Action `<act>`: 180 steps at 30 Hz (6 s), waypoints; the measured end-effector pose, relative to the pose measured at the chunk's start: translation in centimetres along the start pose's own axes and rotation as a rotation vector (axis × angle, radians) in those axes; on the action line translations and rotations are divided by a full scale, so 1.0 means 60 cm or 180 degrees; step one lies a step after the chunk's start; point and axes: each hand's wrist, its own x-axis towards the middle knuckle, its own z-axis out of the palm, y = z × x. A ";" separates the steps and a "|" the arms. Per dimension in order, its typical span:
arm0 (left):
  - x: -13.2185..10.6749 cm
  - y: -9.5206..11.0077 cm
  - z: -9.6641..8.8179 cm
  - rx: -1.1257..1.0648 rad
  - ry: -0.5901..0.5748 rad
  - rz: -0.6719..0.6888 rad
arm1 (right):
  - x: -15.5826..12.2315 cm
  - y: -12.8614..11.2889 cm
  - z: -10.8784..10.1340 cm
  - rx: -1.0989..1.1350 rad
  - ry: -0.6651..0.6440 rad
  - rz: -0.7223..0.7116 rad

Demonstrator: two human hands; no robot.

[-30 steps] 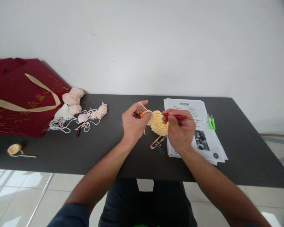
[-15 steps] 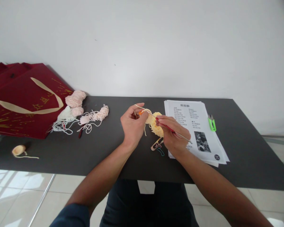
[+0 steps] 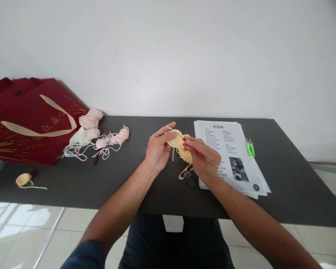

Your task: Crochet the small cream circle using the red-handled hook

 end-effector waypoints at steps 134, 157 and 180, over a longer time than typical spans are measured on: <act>-0.015 -0.024 -0.011 0.3284 0.0791 0.3250 | 0.000 -0.037 0.000 -0.0283 0.0013 -0.0328; -0.017 -0.007 0.012 -0.0084 -0.0106 0.0446 | -0.003 -0.021 0.002 -0.0294 -0.0005 -0.0514; -0.015 -0.021 0.003 0.1750 0.0540 0.1852 | 0.018 -0.050 -0.017 -0.0650 -0.0053 -0.0787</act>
